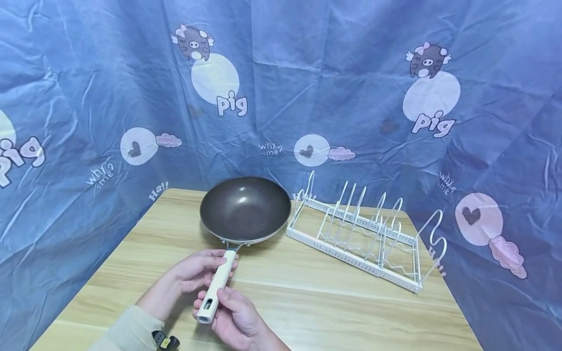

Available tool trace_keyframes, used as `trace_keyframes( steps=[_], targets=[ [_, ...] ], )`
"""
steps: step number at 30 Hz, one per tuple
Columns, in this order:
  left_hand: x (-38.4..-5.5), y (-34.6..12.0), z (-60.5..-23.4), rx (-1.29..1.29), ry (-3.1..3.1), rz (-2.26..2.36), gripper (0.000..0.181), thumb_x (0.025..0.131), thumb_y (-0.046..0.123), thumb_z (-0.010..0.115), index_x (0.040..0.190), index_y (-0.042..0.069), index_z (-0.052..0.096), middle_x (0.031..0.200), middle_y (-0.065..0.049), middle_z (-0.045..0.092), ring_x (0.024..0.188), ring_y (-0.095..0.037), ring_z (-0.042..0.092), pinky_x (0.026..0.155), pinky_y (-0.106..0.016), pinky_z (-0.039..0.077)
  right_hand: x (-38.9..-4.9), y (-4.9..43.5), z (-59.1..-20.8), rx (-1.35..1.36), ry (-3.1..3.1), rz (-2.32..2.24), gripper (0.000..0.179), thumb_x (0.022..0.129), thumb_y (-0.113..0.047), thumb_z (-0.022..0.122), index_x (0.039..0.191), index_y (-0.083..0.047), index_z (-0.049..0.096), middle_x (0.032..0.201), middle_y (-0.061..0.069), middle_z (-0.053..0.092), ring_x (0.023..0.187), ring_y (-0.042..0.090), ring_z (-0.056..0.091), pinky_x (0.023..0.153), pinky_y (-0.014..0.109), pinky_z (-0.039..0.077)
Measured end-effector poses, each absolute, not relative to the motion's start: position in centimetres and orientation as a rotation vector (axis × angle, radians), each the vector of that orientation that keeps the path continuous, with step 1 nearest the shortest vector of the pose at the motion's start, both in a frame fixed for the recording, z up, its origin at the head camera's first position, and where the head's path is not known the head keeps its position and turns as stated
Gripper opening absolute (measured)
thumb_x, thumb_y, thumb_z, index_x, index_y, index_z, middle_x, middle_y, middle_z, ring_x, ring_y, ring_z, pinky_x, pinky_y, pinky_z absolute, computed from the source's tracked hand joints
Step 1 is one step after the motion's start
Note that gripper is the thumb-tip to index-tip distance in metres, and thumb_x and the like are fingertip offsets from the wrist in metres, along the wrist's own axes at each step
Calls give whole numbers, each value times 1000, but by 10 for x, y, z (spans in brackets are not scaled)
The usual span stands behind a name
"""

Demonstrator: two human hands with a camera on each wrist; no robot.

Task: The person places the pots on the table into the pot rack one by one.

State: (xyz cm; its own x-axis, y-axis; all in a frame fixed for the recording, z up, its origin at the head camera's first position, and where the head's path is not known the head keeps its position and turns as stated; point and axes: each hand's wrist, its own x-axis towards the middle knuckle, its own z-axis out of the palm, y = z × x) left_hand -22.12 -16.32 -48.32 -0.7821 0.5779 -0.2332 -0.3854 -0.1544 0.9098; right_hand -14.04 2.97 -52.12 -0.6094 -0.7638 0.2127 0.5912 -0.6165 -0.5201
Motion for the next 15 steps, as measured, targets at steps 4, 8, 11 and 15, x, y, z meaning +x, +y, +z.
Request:
trace_keyframes(
  steps=[4,8,11,15],
  targets=[
    [-219,-159,-484,233,1576,1972,61,109,16,58,157,-15,37,129,-8,74,107,-19,74,100,-35,65,-141,33,-523,-520,545,-2213,40,119,-19,25,155,-4,34,129,-2,74,122,12,71,118,30,56],
    [-216,-156,-484,237,1623,1969,63,110,19,58,158,-15,36,131,-12,72,106,-20,73,97,-35,66,-142,39,-520,-446,613,-2183,47,119,-23,32,161,0,28,127,-3,72,120,11,71,118,31,56],
    [-214,-154,-483,236,1638,1968,64,111,19,56,159,-16,33,133,-14,71,106,-20,73,96,-36,66,-142,44,-517,-416,644,-2155,49,119,-23,35,161,1,29,125,-2,71,119,11,71,119,31,56],
    [-211,-153,-483,235,1649,1963,64,111,19,55,159,-16,32,133,-14,70,105,-19,73,96,-35,66,-142,48,-515,-408,677,-2131,50,119,-24,35,161,3,28,123,-1,68,118,11,70,119,31,56]
  ],
)
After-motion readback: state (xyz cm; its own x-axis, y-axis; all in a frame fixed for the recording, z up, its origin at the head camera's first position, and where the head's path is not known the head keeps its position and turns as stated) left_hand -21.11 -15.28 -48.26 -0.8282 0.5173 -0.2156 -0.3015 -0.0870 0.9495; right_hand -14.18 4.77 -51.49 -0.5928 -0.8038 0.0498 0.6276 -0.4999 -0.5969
